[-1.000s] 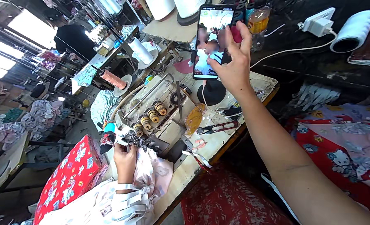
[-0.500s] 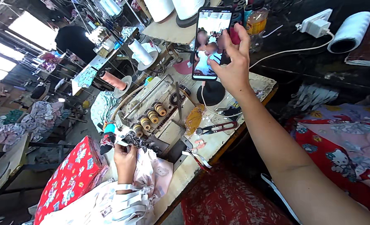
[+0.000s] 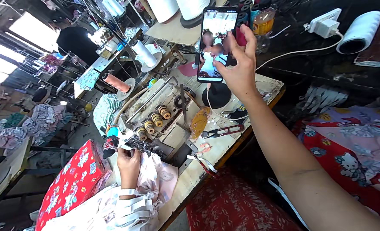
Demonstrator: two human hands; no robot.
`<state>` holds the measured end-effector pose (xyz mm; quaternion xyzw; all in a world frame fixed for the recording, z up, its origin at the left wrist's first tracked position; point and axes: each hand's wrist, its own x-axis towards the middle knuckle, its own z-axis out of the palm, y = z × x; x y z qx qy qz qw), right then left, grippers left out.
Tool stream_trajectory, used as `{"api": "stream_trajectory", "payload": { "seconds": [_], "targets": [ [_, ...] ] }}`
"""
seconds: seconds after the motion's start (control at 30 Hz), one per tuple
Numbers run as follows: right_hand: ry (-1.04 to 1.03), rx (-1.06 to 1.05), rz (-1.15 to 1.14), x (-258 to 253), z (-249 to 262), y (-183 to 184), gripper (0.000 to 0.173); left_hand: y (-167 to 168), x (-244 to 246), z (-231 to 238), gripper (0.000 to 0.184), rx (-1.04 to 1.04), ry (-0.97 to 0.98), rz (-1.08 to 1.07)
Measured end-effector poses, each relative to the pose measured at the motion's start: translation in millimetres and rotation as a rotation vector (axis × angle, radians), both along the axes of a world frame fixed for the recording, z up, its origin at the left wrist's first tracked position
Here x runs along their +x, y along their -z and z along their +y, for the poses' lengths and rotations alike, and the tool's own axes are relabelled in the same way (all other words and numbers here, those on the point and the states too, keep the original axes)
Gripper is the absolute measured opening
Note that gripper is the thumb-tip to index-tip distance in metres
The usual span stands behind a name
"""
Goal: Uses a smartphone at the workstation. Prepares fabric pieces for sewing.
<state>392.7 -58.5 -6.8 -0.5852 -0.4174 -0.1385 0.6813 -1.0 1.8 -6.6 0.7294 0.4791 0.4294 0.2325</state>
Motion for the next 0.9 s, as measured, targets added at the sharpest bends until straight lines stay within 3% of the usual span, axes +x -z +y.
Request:
{"api": "stream_trajectory", "payload": {
  "seconds": [0.9],
  "targets": [
    [-0.008, 0.006, 0.017, -0.6, -1.0, -0.2, 0.058, -2.1, 2.0, -1.6, 0.049, -0.012, -0.016, 0.006]
  ]
}}
